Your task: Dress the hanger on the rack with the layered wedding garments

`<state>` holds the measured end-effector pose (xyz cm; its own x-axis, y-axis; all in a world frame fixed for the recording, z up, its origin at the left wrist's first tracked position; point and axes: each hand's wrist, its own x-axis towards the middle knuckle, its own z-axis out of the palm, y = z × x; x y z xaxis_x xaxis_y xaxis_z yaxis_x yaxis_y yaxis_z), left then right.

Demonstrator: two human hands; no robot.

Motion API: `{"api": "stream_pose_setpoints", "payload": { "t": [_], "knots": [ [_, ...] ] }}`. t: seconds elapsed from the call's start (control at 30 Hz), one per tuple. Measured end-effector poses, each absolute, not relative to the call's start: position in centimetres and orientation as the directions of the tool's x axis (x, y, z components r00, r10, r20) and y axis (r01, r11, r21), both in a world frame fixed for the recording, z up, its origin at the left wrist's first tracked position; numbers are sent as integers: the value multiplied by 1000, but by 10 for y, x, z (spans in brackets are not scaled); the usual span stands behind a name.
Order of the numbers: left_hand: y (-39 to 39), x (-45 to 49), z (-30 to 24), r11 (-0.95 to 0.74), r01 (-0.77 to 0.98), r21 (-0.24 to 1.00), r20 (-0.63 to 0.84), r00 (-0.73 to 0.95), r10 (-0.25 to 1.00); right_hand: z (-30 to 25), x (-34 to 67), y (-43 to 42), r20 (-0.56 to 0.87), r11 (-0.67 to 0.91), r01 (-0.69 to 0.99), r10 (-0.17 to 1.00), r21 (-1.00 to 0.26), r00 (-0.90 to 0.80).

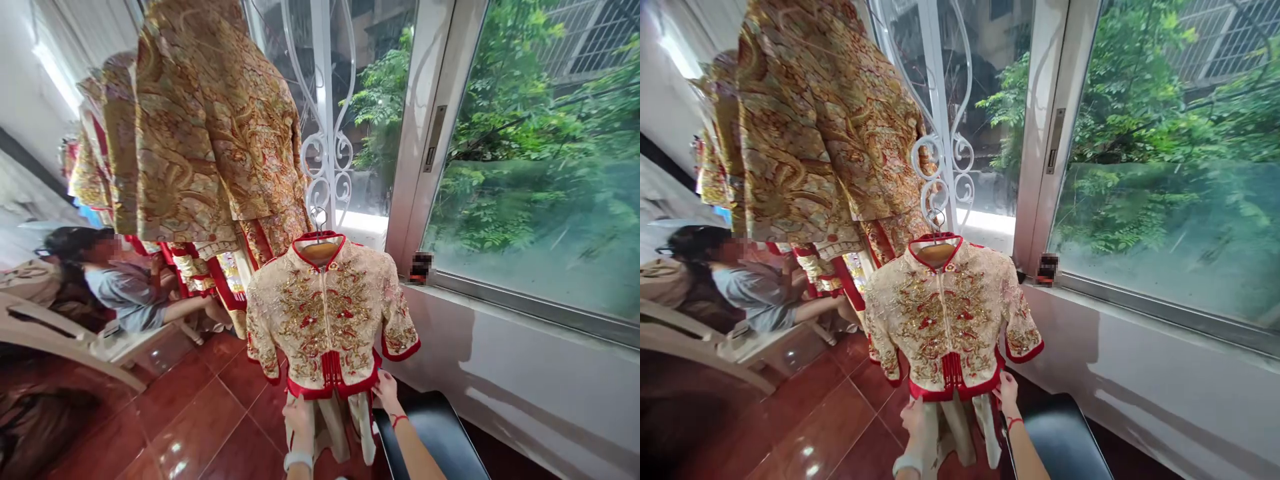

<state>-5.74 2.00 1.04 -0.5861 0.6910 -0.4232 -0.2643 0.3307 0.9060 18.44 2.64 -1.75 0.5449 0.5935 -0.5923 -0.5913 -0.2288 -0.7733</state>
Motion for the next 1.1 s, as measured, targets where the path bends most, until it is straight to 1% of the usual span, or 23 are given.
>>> {"api": "stream_pose_setpoints", "payload": {
  "t": [0.03, 0.07, 0.1, 0.13, 0.17, 0.2, 0.27, 0.3, 0.33, 0.4, 0.47, 0.57, 0.63, 0.7, 0.77, 0.8, 0.87, 0.93, 1.0, 1.1],
  "knots": [
    [19, -55, 24, 302, -218, 928, -369, -635, 678, -18, 186, 20, -595, -235, -586, 582, -775, 554],
    [20, -53, 43, 244, -170, 955, -294, -647, 703, -20, 187, 13, -599, -238, -584, 570, -776, 563],
    [24, -49, 68, 127, -100, 987, -161, -634, 756, -21, 186, 6, -605, -244, -585, 561, -774, 565],
    [31, -45, 99, -23, -44, 999, -4, -533, 846, -23, 184, 0, -614, -256, -588, 558, -767, 559],
    [41, -40, 135, -169, -25, 985, 145, -410, 901, -24, 180, -5, -625, -274, -592, 562, -758, 541],
    [55, -36, 173, -296, -27, 955, 274, -305, 912, -26, 174, -7, -638, -296, -596, 572, -747, 515],
    [88, -27, 246, -470, -61, 880, 459, -140, 877, -26, 161, -7, -661, -346, -599, 602, -722, 448],
    [105, -23, 277, -530, -78, 844, 523, -97, 847, -25, 155, -5, -667, -366, -598, 617, -713, 417],
    [122, -19, 301, -578, -68, 813, 576, -44, 816, -23, 150, -2, -669, -379, -597, 631, -707, 393],
    [151, -12, 330, -648, 8, 762, 648, 11, 762, -16, 146, 4, -662, -386, -592, 656, -707, 362],
    [170, -8, 338, -668, 72, 740, 669, 23, 743, -7, 149, 7, -643, -370, -589, 678, -718, 357],
    [178, -4, 332, -665, 147, 732, 671, 14, 741, 12, 159, 6, -613, -346, -577, 701, -740, 365],
    [174, -5, 325, -684, 248, 686, 693, 62, 718, 28, 166, 6, -595, -337, -562, 711, -756, 374],
    [169, -7, 317, -710, 401, 579, 731, 130, 670, 47, 171, 10, -565, -334, -523, 734, -784, 377],
    [165, -10, 308, -718, 547, 431, 783, 169, 599, 65, 173, 17, -528, -334, -476, 768, -813, 363],
    [165, -10, 302, -713, 599, 364, 814, 168, 556, 75, 173, 21, -513, -333, -459, 784, -823, 350],
    [167, -9, 293, -693, 663, 283, 870, 126, 476, 93, 173, 29, -477, -325, -432, 822, -841, 310],
    [171, -7, 286, -666, 699, 260, 898, 78, 432, 112, 171, 36, -408, -290, -389, 873, -874, 267],
    [172, -6, 283, -649, 714, 263, 906, 48, 420, 136, 166, 42, -325, -239, -334, 917, -912, 231],
    [166, -4, 280, -657, 711, 252, 922, 31, 387, 182, 151, 57, -234, -172, -296, 954, -940, 188]
  ]
}}
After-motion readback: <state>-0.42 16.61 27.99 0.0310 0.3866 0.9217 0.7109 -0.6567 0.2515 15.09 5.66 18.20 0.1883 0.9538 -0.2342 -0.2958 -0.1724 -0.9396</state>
